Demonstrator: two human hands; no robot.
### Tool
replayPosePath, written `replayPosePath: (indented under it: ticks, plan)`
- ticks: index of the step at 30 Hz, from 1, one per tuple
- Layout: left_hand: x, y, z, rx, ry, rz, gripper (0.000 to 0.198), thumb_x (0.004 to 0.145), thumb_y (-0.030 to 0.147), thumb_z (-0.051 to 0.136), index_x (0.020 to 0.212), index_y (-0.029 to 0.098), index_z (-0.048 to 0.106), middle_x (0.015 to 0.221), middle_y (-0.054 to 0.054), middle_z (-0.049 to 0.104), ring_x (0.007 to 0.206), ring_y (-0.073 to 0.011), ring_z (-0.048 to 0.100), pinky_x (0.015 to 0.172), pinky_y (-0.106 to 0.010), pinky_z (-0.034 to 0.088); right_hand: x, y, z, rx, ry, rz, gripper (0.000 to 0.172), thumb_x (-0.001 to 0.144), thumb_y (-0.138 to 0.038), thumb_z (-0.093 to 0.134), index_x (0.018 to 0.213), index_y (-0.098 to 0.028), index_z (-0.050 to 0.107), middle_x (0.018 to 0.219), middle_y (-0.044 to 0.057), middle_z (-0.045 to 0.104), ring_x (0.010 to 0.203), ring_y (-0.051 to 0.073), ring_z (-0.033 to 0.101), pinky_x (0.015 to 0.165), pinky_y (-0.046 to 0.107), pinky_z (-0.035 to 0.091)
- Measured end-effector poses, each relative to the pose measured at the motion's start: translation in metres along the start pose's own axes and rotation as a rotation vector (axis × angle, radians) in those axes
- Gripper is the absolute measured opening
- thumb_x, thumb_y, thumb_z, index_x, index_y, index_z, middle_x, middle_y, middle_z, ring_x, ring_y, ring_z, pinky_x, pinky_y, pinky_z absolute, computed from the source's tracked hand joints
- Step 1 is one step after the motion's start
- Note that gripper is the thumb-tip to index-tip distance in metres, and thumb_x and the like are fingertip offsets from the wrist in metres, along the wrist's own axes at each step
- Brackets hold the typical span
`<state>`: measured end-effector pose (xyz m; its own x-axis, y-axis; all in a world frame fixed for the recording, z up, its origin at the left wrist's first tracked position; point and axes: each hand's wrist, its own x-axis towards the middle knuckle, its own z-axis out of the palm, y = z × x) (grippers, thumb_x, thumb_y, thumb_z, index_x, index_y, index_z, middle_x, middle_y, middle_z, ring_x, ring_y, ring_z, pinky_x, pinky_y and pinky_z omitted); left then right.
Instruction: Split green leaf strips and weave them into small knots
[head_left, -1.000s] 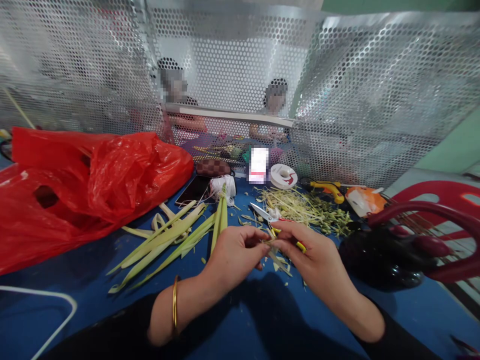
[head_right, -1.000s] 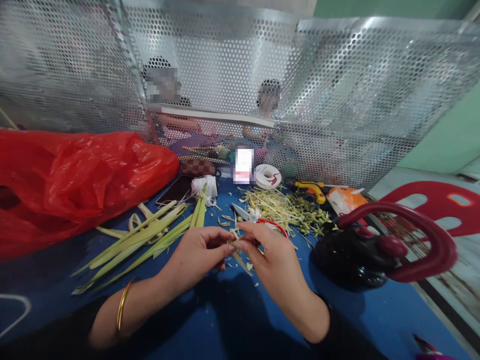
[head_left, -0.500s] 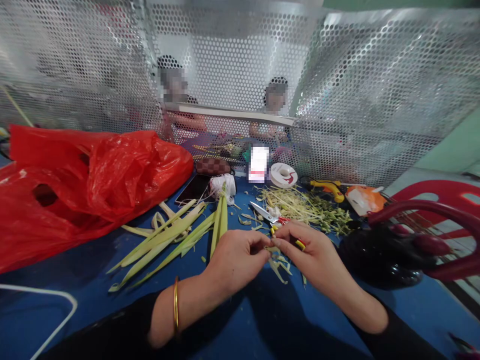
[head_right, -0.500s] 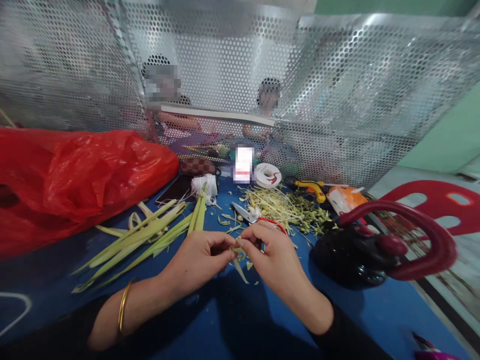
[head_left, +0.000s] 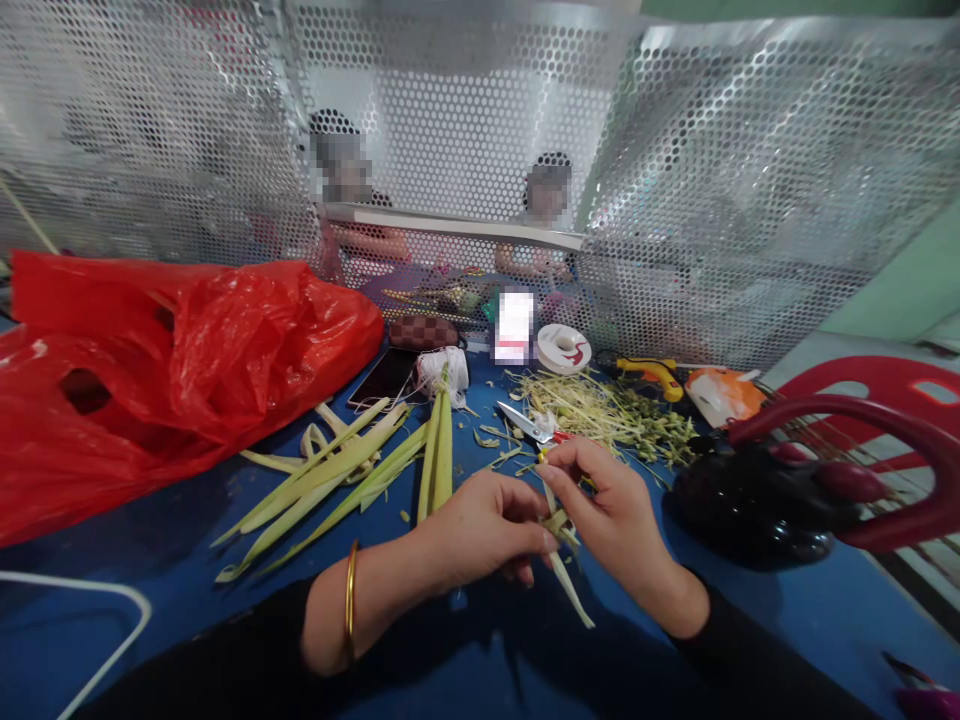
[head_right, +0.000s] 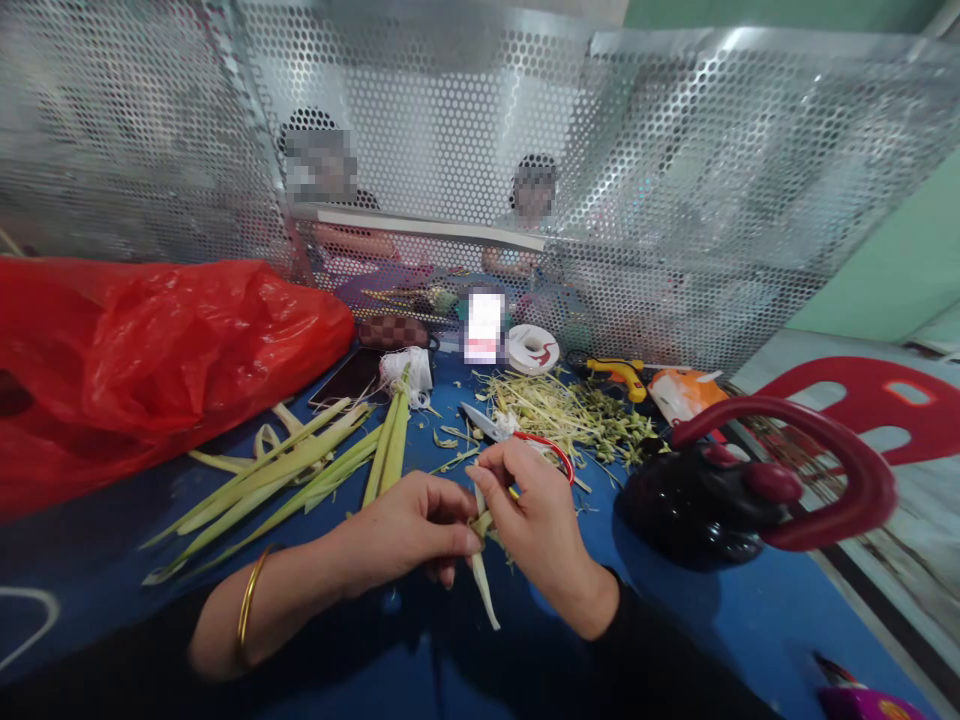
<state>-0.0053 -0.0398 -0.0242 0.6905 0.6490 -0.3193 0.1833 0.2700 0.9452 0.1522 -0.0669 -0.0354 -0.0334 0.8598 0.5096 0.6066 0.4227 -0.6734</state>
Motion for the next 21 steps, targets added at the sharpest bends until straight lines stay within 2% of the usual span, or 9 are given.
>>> replayPosePath:
  ticks: [5, 9, 11, 14, 18, 21]
  plan:
    - [-0.001, -0.001, -0.002, -0.109, -0.108, -0.063, 0.022, 0.063, 0.034, 0.073, 0.064, 0.016, 0.059, 0.054, 0.004, 0.056, 0.045, -0.0091, 0.055, 0.046, -0.021, 0.043, -0.001, 0.001, 0.002, 0.065, -0.1, 0.084, 0.014, 0.087, -0.027, 0.056, 0.076, -0.02, 0.059, 0.062, -0.004, 0.053, 0.053, 0.011, 0.047, 0.052, 0.024, 0.037]
    - [-0.001, -0.003, -0.001, -0.123, -0.105, -0.086, 0.03, 0.064, 0.042, 0.074, 0.068, 0.015, 0.062, 0.058, 0.001, 0.059, 0.046, -0.0091, 0.055, 0.046, -0.021, 0.042, 0.001, 0.001, 0.004, 0.142, -0.101, 0.172, 0.014, 0.083, -0.028, 0.059, 0.072, -0.02, 0.062, 0.052, -0.007, 0.044, 0.049, 0.01, 0.042, 0.049, 0.023, 0.034]
    - [0.0, -0.004, 0.0, -0.115, -0.075, -0.087, 0.03, 0.064, 0.042, 0.073, 0.067, 0.015, 0.062, 0.057, 0.0, 0.059, 0.046, -0.0095, 0.056, 0.046, -0.021, 0.041, 0.002, 0.0, 0.004, 0.203, -0.097, 0.227, 0.013, 0.082, -0.029, 0.06, 0.073, -0.02, 0.063, 0.054, -0.006, 0.048, 0.05, 0.01, 0.043, 0.049, 0.022, 0.035]
    - [0.001, -0.002, 0.0, -0.138, 0.029, -0.056, 0.028, 0.067, 0.041, 0.072, 0.069, 0.015, 0.063, 0.058, 0.0, 0.06, 0.048, -0.0099, 0.057, 0.047, -0.021, 0.04, 0.007, -0.001, 0.001, 0.34, -0.068, 0.317, 0.017, 0.082, -0.035, 0.058, 0.08, -0.019, 0.066, 0.064, -0.002, 0.057, 0.056, 0.012, 0.05, 0.053, 0.023, 0.04]
    - [0.001, 0.001, -0.003, -0.218, 0.165, -0.006, 0.029, 0.068, 0.042, 0.073, 0.074, 0.015, 0.064, 0.059, 0.001, 0.061, 0.05, -0.0088, 0.056, 0.048, -0.021, 0.038, 0.013, -0.001, -0.005, 0.533, -0.074, 0.416, 0.024, 0.079, -0.043, 0.063, 0.08, -0.02, 0.067, 0.058, -0.003, 0.055, 0.056, 0.012, 0.051, 0.056, 0.024, 0.043]
    - [0.002, 0.001, -0.004, -0.246, 0.156, 0.003, 0.031, 0.068, 0.043, 0.073, 0.075, 0.014, 0.064, 0.058, 0.001, 0.06, 0.051, -0.0089, 0.055, 0.049, -0.021, 0.036, 0.012, -0.001, -0.006, 0.56, -0.077, 0.451, 0.02, 0.072, -0.038, 0.071, 0.071, -0.019, 0.065, 0.06, -0.003, 0.057, 0.055, 0.012, 0.05, 0.055, 0.024, 0.042]
